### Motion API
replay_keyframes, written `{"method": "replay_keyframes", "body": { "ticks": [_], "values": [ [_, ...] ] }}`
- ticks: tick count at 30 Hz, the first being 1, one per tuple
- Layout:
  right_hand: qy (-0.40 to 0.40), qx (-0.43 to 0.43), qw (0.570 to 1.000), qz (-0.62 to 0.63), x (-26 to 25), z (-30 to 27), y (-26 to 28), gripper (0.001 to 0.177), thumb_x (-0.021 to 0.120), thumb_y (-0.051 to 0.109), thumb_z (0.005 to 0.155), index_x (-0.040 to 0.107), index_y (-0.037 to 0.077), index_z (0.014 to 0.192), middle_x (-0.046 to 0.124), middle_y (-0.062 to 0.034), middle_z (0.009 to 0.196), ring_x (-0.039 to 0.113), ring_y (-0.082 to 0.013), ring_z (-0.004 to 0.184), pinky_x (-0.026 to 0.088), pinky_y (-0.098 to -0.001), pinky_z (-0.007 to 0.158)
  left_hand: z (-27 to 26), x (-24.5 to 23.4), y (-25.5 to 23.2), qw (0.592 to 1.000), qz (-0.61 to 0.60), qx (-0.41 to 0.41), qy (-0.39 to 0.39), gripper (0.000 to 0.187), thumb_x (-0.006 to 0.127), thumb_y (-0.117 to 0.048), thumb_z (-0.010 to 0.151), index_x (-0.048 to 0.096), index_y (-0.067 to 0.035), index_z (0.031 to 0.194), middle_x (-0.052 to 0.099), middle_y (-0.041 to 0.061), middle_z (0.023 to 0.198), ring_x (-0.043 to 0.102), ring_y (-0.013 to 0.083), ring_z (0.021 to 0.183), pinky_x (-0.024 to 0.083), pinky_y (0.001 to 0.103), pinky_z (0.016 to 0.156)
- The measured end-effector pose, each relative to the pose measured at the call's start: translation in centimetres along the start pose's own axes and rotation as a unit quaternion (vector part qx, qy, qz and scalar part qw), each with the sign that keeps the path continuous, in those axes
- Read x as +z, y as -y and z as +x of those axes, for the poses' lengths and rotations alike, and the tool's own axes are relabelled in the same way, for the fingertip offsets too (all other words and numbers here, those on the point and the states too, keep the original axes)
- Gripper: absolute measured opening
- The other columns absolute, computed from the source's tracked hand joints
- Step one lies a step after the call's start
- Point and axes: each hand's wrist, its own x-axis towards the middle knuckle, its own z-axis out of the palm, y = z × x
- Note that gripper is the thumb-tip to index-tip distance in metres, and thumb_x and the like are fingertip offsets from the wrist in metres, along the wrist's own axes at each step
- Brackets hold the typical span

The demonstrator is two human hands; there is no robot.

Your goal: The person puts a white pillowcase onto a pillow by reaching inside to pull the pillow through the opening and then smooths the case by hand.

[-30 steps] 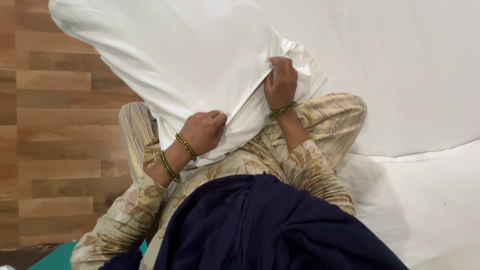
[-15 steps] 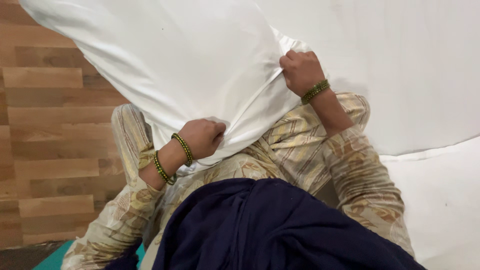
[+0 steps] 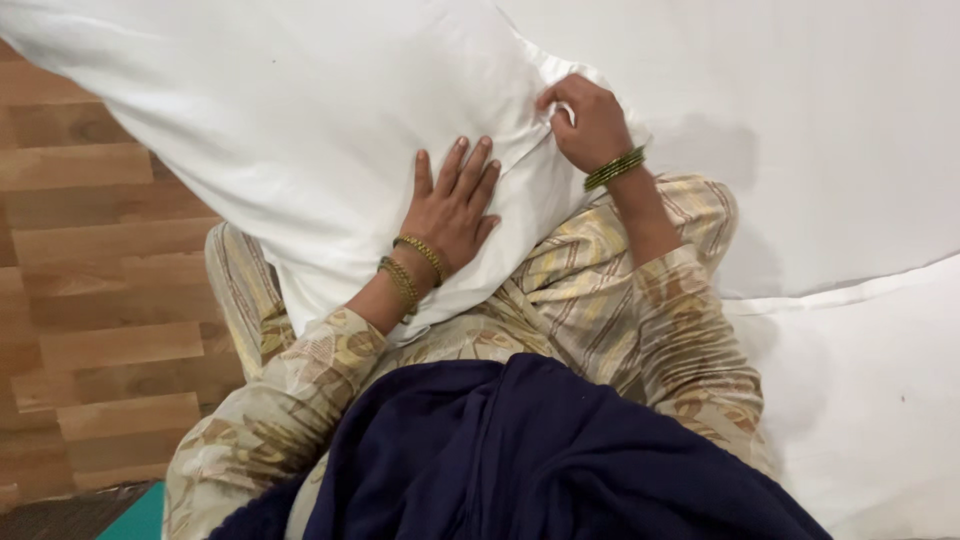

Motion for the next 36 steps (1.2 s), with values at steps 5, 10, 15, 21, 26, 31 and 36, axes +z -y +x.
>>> {"method": "replay_keyframes", "body": {
  "ticks": [5,10,15,21,26,31,36],
  "values": [
    [-0.068,-0.098,0.993,0.006,5.3,-0.6,4.4,0.053,0.063,0.026,0.106,0.046,0.010,0.154,0.046,-0.0203,0.156,0.043,-0.0378,0.145,0.035,-0.0500,0.121,-0.3,1.4,-0.6,0.997,0.020,0.040,0.063,0.074,0.041,-0.057,0.099,0.033,-0.013,0.159,0.018,0.010,0.170,0.010,0.0293,0.156,0.007,0.067,0.119],
    [-0.044,-0.075,0.994,-0.061,7.5,0.9,2.3,0.063,0.044,0.045,0.113,0.031,0.013,0.165,0.028,-0.0184,0.170,0.028,-0.0380,0.157,0.019,-0.0564,0.128,-0.1,1.2,-1.1,0.990,0.019,0.043,0.135,0.078,0.039,-0.059,0.100,0.029,-0.010,0.160,0.013,0.012,0.168,0.008,0.0282,0.156,0.006,0.066,0.121],
    [0.068,0.296,0.950,-0.076,7.0,2.2,-1.4,0.064,0.021,0.057,0.102,0.041,0.027,0.155,0.030,-0.0068,0.164,0.023,-0.0311,0.153,0.016,-0.0606,0.122,0.0,1.2,-1.2,0.988,0.024,0.058,0.143,0.078,0.040,-0.059,0.098,0.029,-0.011,0.159,0.011,0.013,0.169,0.008,0.0285,0.156,0.006,0.065,0.120],
    [0.020,0.313,0.917,-0.246,6.8,2.7,-3.4,0.045,0.045,0.035,0.102,0.052,0.020,0.144,0.031,-0.0187,0.160,0.019,-0.0392,0.150,0.015,-0.0703,0.116,-0.9,0.6,-2.2,0.983,-0.015,0.079,0.166,0.078,0.044,-0.060,0.094,0.027,-0.017,0.157,0.006,0.011,0.167,0.006,0.0274,0.153,0.006,0.060,0.121],
    [-0.186,0.045,0.979,-0.068,6.8,1.5,-0.3,0.051,0.055,0.030,0.115,0.042,0.017,0.162,0.032,-0.0154,0.168,0.028,-0.0351,0.158,0.030,-0.0623,0.131,-2.3,-0.9,-2.7,0.969,-0.034,0.099,0.222,0.081,0.056,-0.056,0.092,0.028,-0.020,0.158,0.004,0.014,0.170,0.004,0.0313,0.156,0.006,0.058,0.124],
    [-0.021,-0.124,0.983,-0.132,9.1,-1.0,8.4,0.066,0.058,0.047,0.101,0.039,0.019,0.158,0.026,-0.0158,0.165,0.025,-0.0376,0.152,0.020,-0.0631,0.119,-2.2,-0.7,-2.2,0.961,-0.042,0.106,0.254,0.086,0.064,-0.053,0.091,0.031,-0.015,0.160,0.014,0.019,0.166,0.006,0.0368,0.158,0.004,0.058,0.128],
    [-0.016,-0.030,0.993,-0.117,8.1,1.4,4.3,0.066,0.046,0.054,0.108,0.032,0.020,0.163,0.022,-0.0152,0.171,0.023,-0.0380,0.157,0.021,-0.0561,0.125,-2.3,0.3,-2.2,0.967,-0.072,0.110,0.216,0.085,0.067,-0.048,0.087,0.032,-0.016,0.158,0.013,0.019,0.165,0.007,0.0370,0.155,0.006,0.060,0.123]
  ]
}}
